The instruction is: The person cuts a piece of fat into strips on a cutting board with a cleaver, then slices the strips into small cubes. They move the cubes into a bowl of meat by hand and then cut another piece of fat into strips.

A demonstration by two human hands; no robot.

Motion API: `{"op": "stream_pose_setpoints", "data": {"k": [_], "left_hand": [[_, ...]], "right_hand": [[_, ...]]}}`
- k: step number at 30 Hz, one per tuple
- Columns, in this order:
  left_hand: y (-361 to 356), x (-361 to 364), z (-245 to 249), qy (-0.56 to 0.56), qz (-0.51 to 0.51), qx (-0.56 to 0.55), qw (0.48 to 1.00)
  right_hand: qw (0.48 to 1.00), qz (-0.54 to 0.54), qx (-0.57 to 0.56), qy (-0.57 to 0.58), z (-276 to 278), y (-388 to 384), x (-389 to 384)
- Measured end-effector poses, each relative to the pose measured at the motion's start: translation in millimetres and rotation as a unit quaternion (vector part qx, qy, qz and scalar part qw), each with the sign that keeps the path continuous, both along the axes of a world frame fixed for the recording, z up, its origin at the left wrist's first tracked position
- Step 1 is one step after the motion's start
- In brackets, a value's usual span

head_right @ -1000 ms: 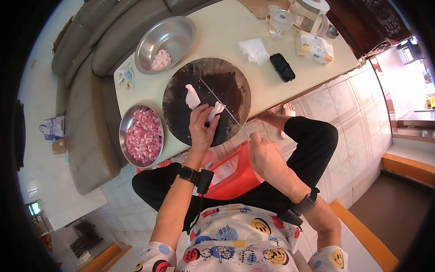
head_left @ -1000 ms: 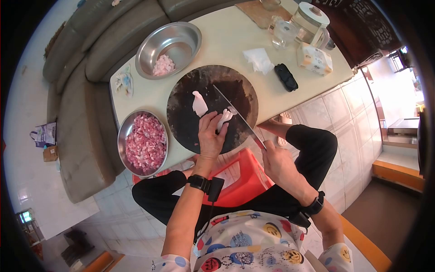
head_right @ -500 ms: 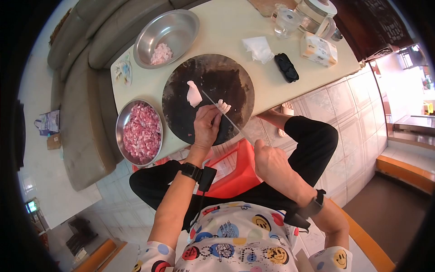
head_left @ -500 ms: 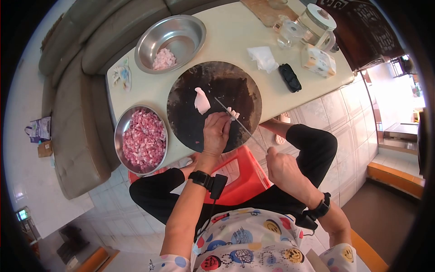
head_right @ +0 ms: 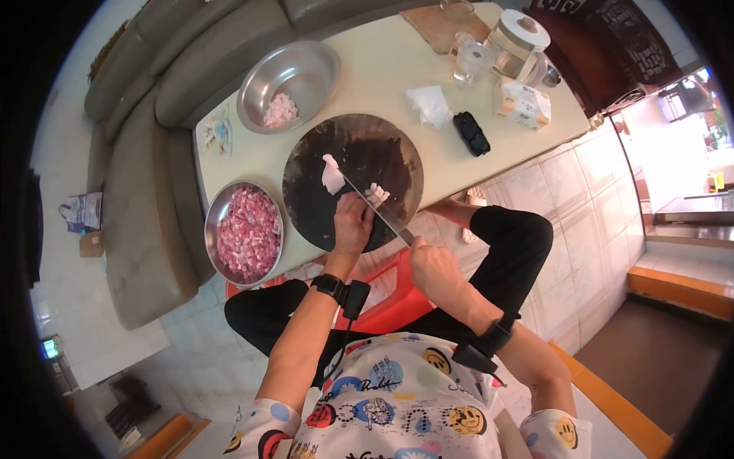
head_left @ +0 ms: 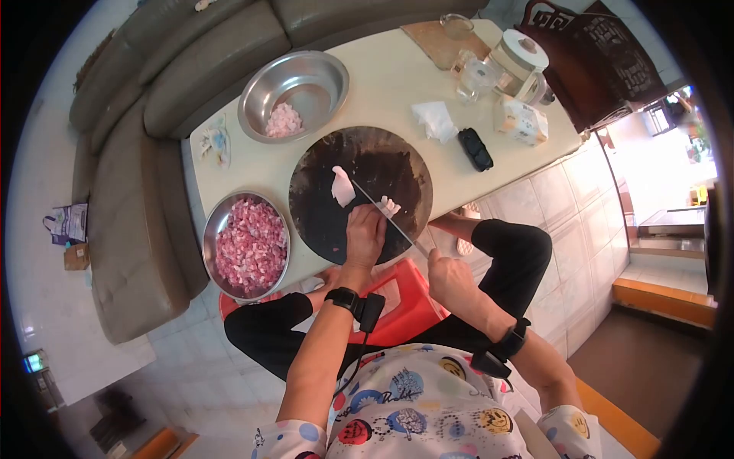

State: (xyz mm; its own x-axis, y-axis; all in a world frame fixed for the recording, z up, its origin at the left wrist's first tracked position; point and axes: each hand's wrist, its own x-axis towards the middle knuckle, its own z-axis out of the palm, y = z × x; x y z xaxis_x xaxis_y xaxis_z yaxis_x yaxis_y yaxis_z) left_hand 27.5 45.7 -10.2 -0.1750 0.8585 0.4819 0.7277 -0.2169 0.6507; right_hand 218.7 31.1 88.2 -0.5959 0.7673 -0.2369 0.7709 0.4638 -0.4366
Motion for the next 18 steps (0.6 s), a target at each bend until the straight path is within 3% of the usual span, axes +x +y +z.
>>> {"op": "stream_pose_setpoints", "data": {"k": [7,11,13,18], "left_hand": [[-2.3,2.4,-2.6,0.025,0.007,-0.005,1.000],[-3.1,3.0,-2.5,0.029,0.015,-0.003,0.999],[-2.9,2.7,-0.4,0.032,0.011,-0.003,0.999],[-4.3,4.3,-0.7,0.035,0.011,0.005,0.999]], "right_hand": [[0.997,0.006,0.055,0.045,-16.6,22.7,-38.1],[0.998,0.015,0.047,0.039,-7.8,-5.5,4.5],[0.999,0.005,0.027,-0.028,-6.1,-11.3,15.5],[0.990,0.012,0.117,0.080,-23.4,13.2,-20.4]]}}
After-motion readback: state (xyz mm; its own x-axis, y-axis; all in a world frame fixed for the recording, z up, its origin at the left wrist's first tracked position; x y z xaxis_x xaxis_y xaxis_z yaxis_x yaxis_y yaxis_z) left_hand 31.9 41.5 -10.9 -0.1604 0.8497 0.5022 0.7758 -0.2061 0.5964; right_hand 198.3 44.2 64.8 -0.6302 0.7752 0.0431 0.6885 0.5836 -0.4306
